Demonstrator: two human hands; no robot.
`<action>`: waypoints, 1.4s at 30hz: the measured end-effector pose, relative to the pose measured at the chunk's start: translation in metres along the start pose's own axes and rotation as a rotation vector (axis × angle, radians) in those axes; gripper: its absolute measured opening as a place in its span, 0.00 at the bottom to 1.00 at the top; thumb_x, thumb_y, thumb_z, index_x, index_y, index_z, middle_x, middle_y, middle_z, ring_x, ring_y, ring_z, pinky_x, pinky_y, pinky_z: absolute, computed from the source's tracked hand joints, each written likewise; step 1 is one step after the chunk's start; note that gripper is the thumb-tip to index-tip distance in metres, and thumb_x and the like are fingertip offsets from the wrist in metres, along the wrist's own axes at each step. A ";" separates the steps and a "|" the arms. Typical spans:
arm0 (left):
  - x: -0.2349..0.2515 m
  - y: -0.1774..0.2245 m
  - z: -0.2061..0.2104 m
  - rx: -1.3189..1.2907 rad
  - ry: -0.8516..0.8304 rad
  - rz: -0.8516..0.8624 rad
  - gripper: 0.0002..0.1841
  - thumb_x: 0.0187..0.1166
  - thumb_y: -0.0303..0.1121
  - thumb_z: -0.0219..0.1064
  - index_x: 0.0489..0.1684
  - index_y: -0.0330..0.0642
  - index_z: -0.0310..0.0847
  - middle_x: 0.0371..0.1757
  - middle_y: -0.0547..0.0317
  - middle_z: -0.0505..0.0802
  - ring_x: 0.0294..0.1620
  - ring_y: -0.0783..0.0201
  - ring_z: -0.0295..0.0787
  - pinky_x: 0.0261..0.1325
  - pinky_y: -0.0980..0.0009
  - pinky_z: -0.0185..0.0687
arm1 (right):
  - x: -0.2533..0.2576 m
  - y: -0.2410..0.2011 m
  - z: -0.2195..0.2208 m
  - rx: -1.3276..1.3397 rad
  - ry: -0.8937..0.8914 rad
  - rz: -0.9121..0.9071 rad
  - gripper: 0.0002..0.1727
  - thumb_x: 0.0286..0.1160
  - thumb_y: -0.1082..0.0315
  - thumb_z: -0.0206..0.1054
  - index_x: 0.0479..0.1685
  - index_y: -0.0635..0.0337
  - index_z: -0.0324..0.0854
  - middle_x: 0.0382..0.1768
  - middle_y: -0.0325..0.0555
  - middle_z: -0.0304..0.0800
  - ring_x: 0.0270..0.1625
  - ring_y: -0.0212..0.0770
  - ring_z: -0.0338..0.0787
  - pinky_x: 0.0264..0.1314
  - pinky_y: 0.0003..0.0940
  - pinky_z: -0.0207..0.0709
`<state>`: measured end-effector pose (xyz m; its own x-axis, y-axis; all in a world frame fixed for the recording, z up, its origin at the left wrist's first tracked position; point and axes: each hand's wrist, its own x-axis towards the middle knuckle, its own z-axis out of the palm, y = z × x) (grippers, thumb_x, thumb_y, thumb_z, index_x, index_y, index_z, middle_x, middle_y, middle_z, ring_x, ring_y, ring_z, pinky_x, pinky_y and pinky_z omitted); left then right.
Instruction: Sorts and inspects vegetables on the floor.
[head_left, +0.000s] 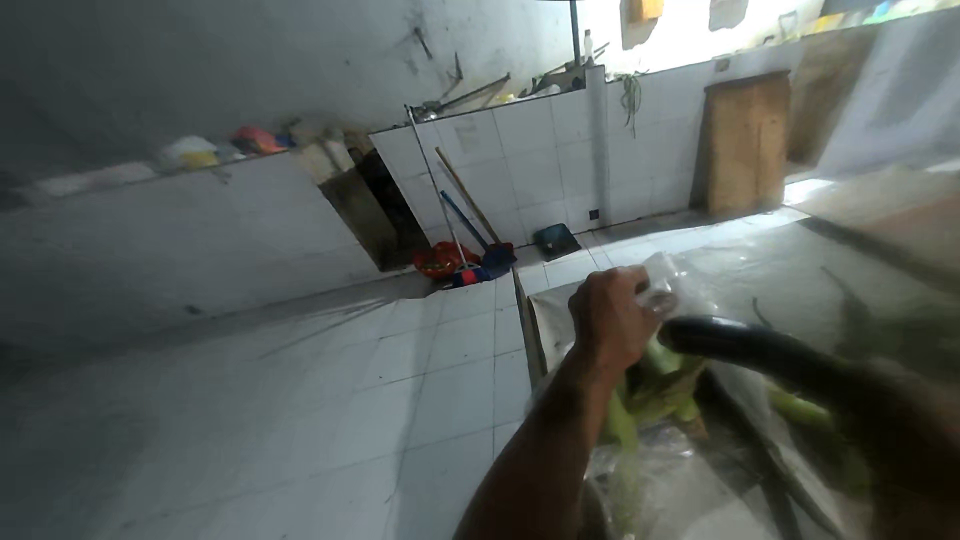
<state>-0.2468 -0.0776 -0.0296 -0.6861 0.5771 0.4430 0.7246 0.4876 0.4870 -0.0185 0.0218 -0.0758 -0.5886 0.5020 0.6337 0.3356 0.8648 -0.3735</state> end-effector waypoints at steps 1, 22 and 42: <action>0.000 0.000 0.002 0.006 -0.007 0.016 0.12 0.74 0.42 0.76 0.36 0.40 0.92 0.35 0.50 0.94 0.41 0.50 0.92 0.43 0.46 0.84 | 0.000 -0.007 0.000 -0.037 0.002 -0.019 0.18 0.79 0.66 0.64 0.61 0.66 0.85 0.43 0.63 0.91 0.36 0.63 0.92 0.31 0.62 0.82; -0.003 -0.005 0.004 -0.120 0.094 0.086 0.09 0.71 0.36 0.77 0.34 0.39 0.91 0.28 0.53 0.90 0.31 0.55 0.86 0.37 0.50 0.78 | 0.041 -0.067 0.082 -0.123 0.170 -0.502 0.20 0.70 0.59 0.64 0.52 0.64 0.91 0.40 0.57 0.91 0.33 0.56 0.90 0.20 0.44 0.76; 0.000 -0.006 0.007 0.046 -0.066 0.079 0.11 0.80 0.34 0.69 0.46 0.34 0.92 0.44 0.38 0.94 0.49 0.40 0.92 0.51 0.38 0.81 | 0.007 0.047 0.037 -0.258 -0.481 0.214 0.41 0.64 0.63 0.79 0.84 0.55 0.70 0.63 0.76 0.80 0.48 0.75 0.89 0.46 0.69 0.81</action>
<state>-0.2507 -0.0759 -0.0380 -0.6222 0.6561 0.4270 0.7794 0.4679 0.4166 -0.0335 0.0653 -0.1138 -0.7355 0.6580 0.1616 0.6163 0.7488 -0.2440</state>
